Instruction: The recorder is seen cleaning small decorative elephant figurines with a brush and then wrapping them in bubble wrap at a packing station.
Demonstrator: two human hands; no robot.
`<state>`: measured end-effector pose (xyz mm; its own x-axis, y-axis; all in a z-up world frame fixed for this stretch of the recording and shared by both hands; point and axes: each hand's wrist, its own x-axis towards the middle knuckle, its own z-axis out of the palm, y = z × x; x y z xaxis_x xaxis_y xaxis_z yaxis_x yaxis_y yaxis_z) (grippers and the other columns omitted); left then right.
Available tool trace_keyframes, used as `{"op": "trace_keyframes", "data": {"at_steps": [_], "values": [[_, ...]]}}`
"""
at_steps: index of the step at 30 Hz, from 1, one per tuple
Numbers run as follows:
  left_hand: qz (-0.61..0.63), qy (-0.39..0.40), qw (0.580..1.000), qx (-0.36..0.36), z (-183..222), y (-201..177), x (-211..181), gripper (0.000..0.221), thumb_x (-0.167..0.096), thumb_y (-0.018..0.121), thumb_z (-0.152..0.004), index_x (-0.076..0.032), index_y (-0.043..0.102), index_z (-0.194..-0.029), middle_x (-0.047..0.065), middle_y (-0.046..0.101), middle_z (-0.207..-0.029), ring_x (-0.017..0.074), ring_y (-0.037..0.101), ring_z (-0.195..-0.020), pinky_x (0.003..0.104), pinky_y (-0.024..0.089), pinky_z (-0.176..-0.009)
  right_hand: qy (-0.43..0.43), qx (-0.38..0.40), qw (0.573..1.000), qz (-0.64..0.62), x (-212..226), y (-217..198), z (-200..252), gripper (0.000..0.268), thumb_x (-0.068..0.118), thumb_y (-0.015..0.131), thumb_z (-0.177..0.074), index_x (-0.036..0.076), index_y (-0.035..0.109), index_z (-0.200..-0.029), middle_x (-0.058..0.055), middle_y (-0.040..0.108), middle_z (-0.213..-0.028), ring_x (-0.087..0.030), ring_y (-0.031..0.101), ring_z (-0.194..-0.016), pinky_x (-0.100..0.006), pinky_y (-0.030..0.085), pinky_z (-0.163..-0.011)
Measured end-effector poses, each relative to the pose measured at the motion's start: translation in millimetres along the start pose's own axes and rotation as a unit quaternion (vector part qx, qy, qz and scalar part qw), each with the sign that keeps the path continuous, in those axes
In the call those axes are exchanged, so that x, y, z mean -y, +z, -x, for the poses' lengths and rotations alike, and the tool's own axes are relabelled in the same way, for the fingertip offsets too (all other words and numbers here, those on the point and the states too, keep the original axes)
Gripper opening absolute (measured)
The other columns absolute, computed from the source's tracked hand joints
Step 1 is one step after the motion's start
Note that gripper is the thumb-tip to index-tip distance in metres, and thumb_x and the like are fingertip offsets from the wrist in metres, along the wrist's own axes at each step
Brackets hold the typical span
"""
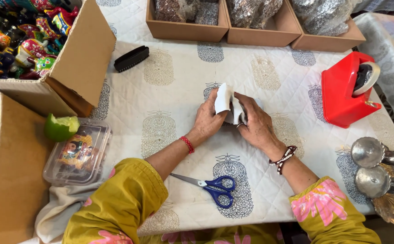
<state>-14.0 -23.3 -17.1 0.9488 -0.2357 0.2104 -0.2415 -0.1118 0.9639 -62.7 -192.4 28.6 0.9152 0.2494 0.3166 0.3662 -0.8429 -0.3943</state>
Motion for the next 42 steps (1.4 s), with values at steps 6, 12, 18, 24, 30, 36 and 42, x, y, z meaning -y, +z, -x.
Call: {"op": "trace_keyframes", "data": {"at_steps": [6,12,18,24,30,36,42], "values": [[0.087,0.135,0.983,-0.091,-6,-4,14,0.047,0.004,0.053,-0.096,-0.011,0.050,-0.140,0.010,0.069,-0.120,0.0229,0.066,-0.113,0.036,0.054,-0.096,0.035,-0.025,0.999,0.026,-6,-4,-2,0.079,0.008,0.079,-0.077,0.014,0.044,-0.147,-0.010,0.064,-0.131,-0.028,0.065,-0.113,-0.041,0.055,-0.088],[0.182,-0.017,0.975,-0.127,-11,-12,1,0.035,-0.004,0.059,-0.102,-0.011,0.054,-0.136,0.010,0.068,-0.110,0.0185,0.065,-0.095,0.030,0.056,-0.077,0.248,-0.003,0.969,0.000,-30,-8,-7,0.045,0.012,0.066,-0.098,0.020,0.058,-0.141,-0.004,0.076,-0.118,-0.016,0.073,-0.092,-0.032,0.057,-0.075],[-0.021,0.111,0.993,-0.021,6,-15,-25,0.083,0.000,0.067,-0.078,-0.019,0.035,-0.153,0.013,0.069,-0.124,0.0272,0.069,-0.113,0.036,0.058,-0.097,0.137,-0.089,0.869,-0.468,-23,4,-5,0.060,-0.005,0.052,-0.086,0.008,0.051,-0.144,-0.013,0.063,-0.124,-0.018,0.065,-0.103,-0.032,0.058,-0.081],[-0.091,0.114,0.982,0.122,18,-8,-43,0.090,-0.006,0.077,-0.079,-0.022,0.029,-0.154,0.017,0.060,-0.126,0.0311,0.065,-0.110,0.041,0.058,-0.094,0.022,-0.069,0.880,-0.469,-10,12,10,0.066,0.005,0.063,-0.088,0.006,0.043,-0.151,-0.017,0.054,-0.141,-0.024,0.055,-0.130,-0.037,0.049,-0.112],[0.020,0.013,1.000,0.013,4,-12,-19,0.050,-0.009,0.059,-0.089,-0.014,0.056,-0.139,0.008,0.075,-0.103,0.0175,0.071,-0.095,0.034,0.057,-0.086,-0.018,-0.080,0.981,-0.177,-8,8,5,0.071,0.043,0.069,-0.090,0.016,0.041,-0.149,-0.019,0.036,-0.161,-0.033,0.052,-0.137,-0.045,0.050,-0.109],[0.115,-0.072,0.982,0.129,0,4,31,0.035,-0.021,0.047,-0.092,-0.002,0.067,-0.114,0.007,0.074,-0.092,0.0140,0.069,-0.081,0.031,0.056,-0.071,-0.177,-0.093,0.980,-0.007,15,3,3,0.097,0.049,0.082,-0.075,0.020,0.034,-0.154,-0.024,0.021,-0.163,-0.045,0.036,-0.146,-0.050,0.044,-0.115],[0.036,-0.081,0.975,0.202,1,5,16,0.041,-0.033,0.045,-0.099,0.001,0.065,-0.089,0.010,0.066,-0.075,0.0154,0.057,-0.070,0.036,0.047,-0.065,-0.098,-0.003,0.995,-0.020,-6,8,5,0.095,-0.008,0.075,-0.067,0.024,0.042,-0.150,-0.011,0.042,-0.158,-0.033,0.050,-0.140,-0.039,0.053,-0.109]]}}
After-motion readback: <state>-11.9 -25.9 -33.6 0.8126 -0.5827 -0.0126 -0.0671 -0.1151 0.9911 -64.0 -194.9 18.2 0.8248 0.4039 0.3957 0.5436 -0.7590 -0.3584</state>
